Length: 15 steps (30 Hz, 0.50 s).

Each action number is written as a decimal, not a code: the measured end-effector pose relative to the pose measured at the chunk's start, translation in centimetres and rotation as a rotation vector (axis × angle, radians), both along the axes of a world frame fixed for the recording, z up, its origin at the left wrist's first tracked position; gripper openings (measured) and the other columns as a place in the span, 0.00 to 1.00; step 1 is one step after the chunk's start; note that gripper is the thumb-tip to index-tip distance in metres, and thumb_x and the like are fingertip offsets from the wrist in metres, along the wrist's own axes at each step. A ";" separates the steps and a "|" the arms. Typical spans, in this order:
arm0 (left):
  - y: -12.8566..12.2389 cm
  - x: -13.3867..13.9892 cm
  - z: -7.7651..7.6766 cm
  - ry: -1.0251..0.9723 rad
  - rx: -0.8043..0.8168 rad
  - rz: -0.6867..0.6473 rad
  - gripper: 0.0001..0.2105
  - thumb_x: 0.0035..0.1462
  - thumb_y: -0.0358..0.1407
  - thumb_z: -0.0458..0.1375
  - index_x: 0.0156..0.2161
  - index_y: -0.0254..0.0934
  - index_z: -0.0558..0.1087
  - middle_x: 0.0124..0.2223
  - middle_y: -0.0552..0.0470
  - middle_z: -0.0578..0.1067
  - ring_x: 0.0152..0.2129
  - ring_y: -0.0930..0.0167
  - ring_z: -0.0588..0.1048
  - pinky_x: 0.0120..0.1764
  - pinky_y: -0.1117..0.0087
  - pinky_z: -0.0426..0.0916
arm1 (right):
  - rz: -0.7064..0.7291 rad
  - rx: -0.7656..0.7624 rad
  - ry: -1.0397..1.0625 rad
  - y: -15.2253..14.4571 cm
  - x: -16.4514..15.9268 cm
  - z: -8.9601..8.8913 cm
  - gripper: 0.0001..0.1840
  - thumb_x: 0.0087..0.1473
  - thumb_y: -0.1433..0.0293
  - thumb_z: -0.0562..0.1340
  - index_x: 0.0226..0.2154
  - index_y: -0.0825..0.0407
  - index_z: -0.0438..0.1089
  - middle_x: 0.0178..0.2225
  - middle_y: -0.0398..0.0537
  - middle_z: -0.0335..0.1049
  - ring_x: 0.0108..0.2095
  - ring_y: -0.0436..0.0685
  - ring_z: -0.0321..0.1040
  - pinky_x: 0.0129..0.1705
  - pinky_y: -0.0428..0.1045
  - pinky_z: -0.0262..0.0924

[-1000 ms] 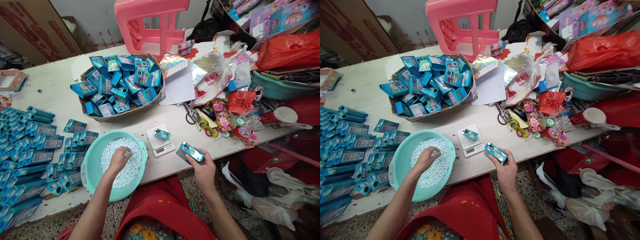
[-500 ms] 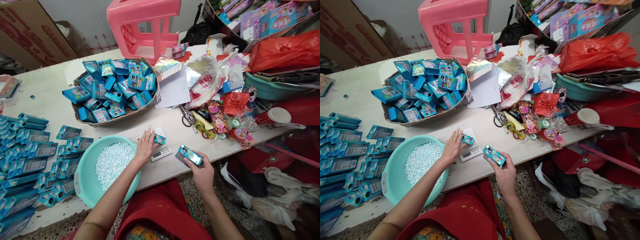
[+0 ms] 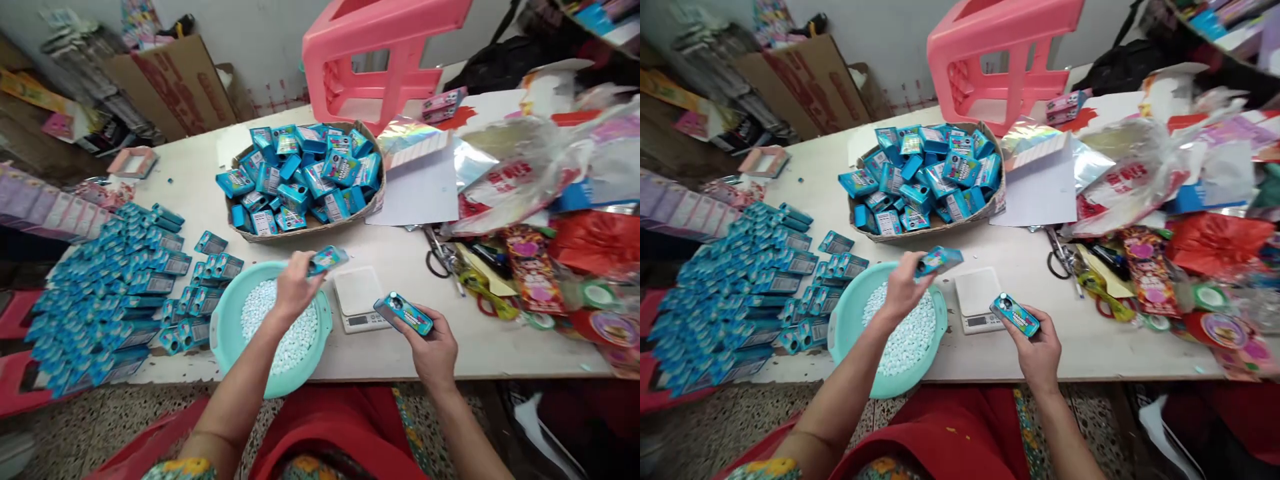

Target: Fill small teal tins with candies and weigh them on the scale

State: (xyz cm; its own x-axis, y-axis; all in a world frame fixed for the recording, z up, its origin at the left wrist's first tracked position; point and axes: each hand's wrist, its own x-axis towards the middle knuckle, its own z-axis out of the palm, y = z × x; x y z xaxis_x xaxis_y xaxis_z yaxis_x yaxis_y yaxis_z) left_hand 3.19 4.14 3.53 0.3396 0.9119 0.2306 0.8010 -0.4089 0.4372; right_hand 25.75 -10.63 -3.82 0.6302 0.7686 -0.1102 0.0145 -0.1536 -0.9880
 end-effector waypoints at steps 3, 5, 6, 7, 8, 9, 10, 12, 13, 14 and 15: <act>1.3 -7.9 2.8 0.030 0.175 0.347 0.18 0.55 0.40 0.58 0.49 0.34 0.65 0.44 0.46 0.71 0.41 0.66 0.70 0.44 0.66 0.65 | 0.087 0.019 0.016 2.3 -1.4 -2.3 0.25 0.40 0.61 0.71 0.41 0.51 0.67 0.39 0.48 0.69 0.38 0.58 0.68 0.44 0.57 0.63; 2.8 -13.9 3.8 0.097 0.238 0.596 0.20 0.54 0.42 0.58 0.49 0.33 0.65 0.44 0.44 0.70 0.42 0.63 0.69 0.46 0.61 0.64 | 0.130 0.012 0.017 3.5 -2.3 -3.4 0.26 0.41 0.60 0.70 0.42 0.51 0.66 0.39 0.49 0.70 0.39 0.60 0.68 0.45 0.60 0.63; 3.6 -17.0 4.0 0.120 0.246 0.708 0.22 0.53 0.42 0.58 0.49 0.32 0.64 0.45 0.43 0.69 0.43 0.61 0.69 0.46 0.59 0.64 | 0.144 0.015 0.010 4.0 -2.6 -3.7 0.26 0.41 0.60 0.70 0.42 0.51 0.66 0.40 0.50 0.70 0.40 0.60 0.68 0.46 0.61 0.62; 4.4 -20.1 4.0 0.135 0.232 0.808 0.23 0.52 0.42 0.58 0.50 0.31 0.63 0.46 0.42 0.69 0.44 0.60 0.69 0.47 0.57 0.64 | 0.155 0.022 -0.002 4.3 -2.9 -4.0 0.25 0.42 0.60 0.70 0.42 0.51 0.66 0.41 0.51 0.70 0.41 0.61 0.68 0.48 0.62 0.62; 5.2 -23.1 3.8 0.148 0.212 0.899 0.23 0.52 0.41 0.59 0.49 0.30 0.62 0.47 0.41 0.68 0.45 0.59 0.68 0.48 0.54 0.63 | 0.165 0.035 -0.018 4.5 -3.1 -4.1 0.25 0.43 0.60 0.69 0.43 0.51 0.66 0.43 0.52 0.69 0.44 0.62 0.67 0.50 0.63 0.60; 6.0 -25.9 3.3 0.167 0.166 0.978 0.23 0.49 0.40 0.60 0.47 0.30 0.62 0.47 0.41 0.68 0.45 0.58 0.68 0.48 0.52 0.62 | 0.183 0.045 -0.041 4.5 -3.2 -4.1 0.26 0.43 0.60 0.69 0.44 0.50 0.66 0.46 0.53 0.68 0.47 0.63 0.66 0.53 0.64 0.58; 6.8 -28.4 2.6 0.173 0.125 1.067 0.21 0.47 0.39 0.61 0.44 0.32 0.62 0.47 0.42 0.68 0.45 0.57 0.68 0.48 0.50 0.62 | 0.204 0.052 -0.069 4.4 -3.2 -4.1 0.28 0.43 0.60 0.69 0.46 0.50 0.65 0.48 0.54 0.67 0.50 0.64 0.64 0.55 0.64 0.56; 8.1 -32.5 0.5 0.177 -0.026 1.271 0.20 0.38 0.36 0.65 0.33 0.36 0.59 0.39 0.47 0.69 0.43 0.56 0.69 0.47 0.46 0.63 | 0.241 0.057 -0.125 3.9 -2.7 -4.1 0.35 0.41 0.60 0.70 0.51 0.49 0.62 0.53 0.55 0.62 0.55 0.64 0.59 0.59 0.64 0.52; 8.6 -34.1 -0.7 0.181 -0.109 1.302 0.21 0.35 0.35 0.66 0.28 0.38 0.55 0.33 0.52 0.67 0.43 0.56 0.69 0.47 0.46 0.62 | 0.249 0.060 -0.146 3.4 -2.3 -4.1 0.37 0.42 0.60 0.70 0.53 0.49 0.60 0.55 0.55 0.60 0.57 0.64 0.56 0.60 0.64 0.51; 9.0 -35.2 -2.0 0.194 -0.196 1.320 0.23 0.34 0.35 0.66 0.25 0.39 0.52 0.28 0.55 0.63 0.43 0.56 0.69 0.47 0.46 0.63 | 0.241 0.064 -0.155 2.8 -1.8 -4.2 0.38 0.43 0.59 0.69 0.55 0.48 0.58 0.57 0.56 0.58 0.58 0.63 0.55 0.60 0.64 0.51; 9.2 -36.0 -3.3 0.212 -0.290 1.311 0.23 0.34 0.35 0.65 0.24 0.39 0.50 0.25 0.56 0.59 0.43 0.56 0.69 0.47 0.47 0.63 | 0.216 0.064 -0.153 2.0 -1.2 -4.3 0.37 0.45 0.59 0.68 0.55 0.48 0.56 0.57 0.56 0.57 0.58 0.63 0.54 0.59 0.64 0.52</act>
